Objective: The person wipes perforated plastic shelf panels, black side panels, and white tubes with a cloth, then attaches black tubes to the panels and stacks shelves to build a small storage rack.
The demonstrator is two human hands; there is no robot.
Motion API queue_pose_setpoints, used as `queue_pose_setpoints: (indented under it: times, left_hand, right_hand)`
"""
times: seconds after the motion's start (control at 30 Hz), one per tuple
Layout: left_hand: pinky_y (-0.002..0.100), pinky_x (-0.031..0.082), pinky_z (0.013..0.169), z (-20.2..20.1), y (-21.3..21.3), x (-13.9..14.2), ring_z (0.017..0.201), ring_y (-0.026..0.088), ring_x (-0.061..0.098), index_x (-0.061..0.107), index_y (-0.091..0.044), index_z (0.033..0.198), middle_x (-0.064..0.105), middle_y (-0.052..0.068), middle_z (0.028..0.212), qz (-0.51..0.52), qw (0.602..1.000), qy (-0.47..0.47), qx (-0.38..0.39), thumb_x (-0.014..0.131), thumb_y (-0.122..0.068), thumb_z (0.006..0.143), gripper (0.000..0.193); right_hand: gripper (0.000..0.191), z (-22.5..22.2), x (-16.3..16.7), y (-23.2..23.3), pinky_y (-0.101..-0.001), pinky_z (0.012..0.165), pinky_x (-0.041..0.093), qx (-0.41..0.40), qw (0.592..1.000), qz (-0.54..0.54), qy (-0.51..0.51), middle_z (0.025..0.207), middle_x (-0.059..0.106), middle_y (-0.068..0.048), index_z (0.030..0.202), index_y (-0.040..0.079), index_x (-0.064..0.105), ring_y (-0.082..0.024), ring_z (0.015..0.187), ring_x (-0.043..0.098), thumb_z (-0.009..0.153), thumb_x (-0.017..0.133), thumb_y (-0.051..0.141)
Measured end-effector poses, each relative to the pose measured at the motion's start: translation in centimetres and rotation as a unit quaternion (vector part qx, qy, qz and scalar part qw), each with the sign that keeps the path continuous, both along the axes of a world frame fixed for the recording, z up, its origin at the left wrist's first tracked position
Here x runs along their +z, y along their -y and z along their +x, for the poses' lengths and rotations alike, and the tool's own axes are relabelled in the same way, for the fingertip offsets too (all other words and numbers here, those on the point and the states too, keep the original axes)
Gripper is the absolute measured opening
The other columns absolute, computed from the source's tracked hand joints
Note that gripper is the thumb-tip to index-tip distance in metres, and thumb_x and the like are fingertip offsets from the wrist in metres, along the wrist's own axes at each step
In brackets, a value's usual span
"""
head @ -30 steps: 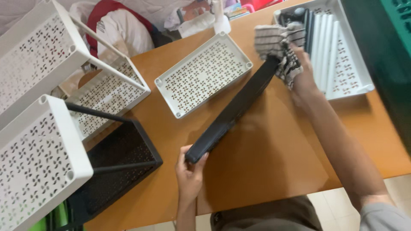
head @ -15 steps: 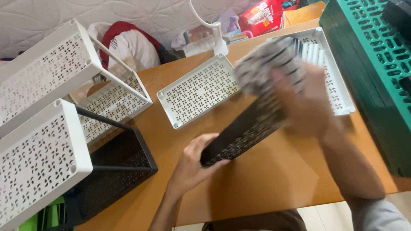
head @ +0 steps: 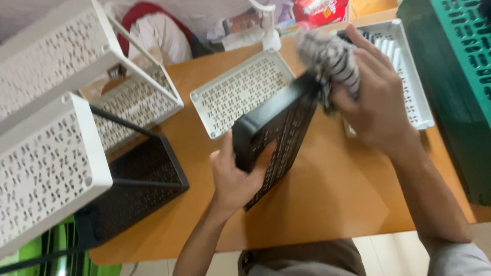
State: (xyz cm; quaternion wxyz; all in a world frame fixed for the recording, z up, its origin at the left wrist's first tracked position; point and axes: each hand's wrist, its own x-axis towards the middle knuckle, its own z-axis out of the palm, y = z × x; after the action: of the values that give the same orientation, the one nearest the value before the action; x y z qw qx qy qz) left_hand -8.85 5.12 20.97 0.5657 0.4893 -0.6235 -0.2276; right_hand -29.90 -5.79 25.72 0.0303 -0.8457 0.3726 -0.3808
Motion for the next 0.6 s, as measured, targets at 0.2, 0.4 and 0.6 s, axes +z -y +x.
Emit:
queue_pose_setpoints:
  times: [0.2, 0.4, 0.6]
  left_hand:
    - [0.029, 0.060, 0.071, -0.8, 1.0, -4.1, 0.076, 0.019, 0.074, 0.063, -0.001, 0.112, 0.075, 0.009, 0.091, -0.065, 0.998, 0.007, -0.003, 0.084, -0.011, 0.088, 0.034]
    - [0.031, 0.059, 0.063, 0.7, -0.3, -6.1, 0.070, 0.020, 0.076, 0.062, -0.004, 0.105, 0.074, 0.008, 0.086, -0.102, 0.991, 0.059, 0.056, 0.088, -0.013, 0.087, 0.033]
    - [0.031, 0.056, 0.061, 0.5, 0.2, -7.5, 0.067, 0.020, 0.074, 0.063, -0.005, 0.101, 0.074, 0.006, 0.084, -0.101, 0.992, 0.041, 0.059, 0.090, -0.013, 0.085, 0.033]
  right_hand:
    - [0.032, 1.2, -4.3, -1.3, -0.0521, 0.118, 0.045, 0.129, 0.985, -0.069, 0.094, 0.134, 0.064, -0.021, 0.126, -0.004, 0.064, -0.036, 0.134, 0.059, 0.099, 0.074, 0.013]
    - [0.023, 2.2, -2.3, -0.3, -0.0466, 0.105, 0.049, 0.078, 0.975, 0.008, 0.206, 0.115, 0.067, -0.018, 0.118, -0.001, 0.068, -0.034, 0.111, 0.064, 0.099, 0.074, 0.011]
    - [0.042, 5.0, -2.8, -3.8, -0.0541, 0.113, 0.044, 0.185, 0.975, -0.121, 0.028, 0.127, 0.069, -0.020, 0.123, -0.002, 0.066, -0.037, 0.127, 0.062, 0.089, 0.069, 0.022]
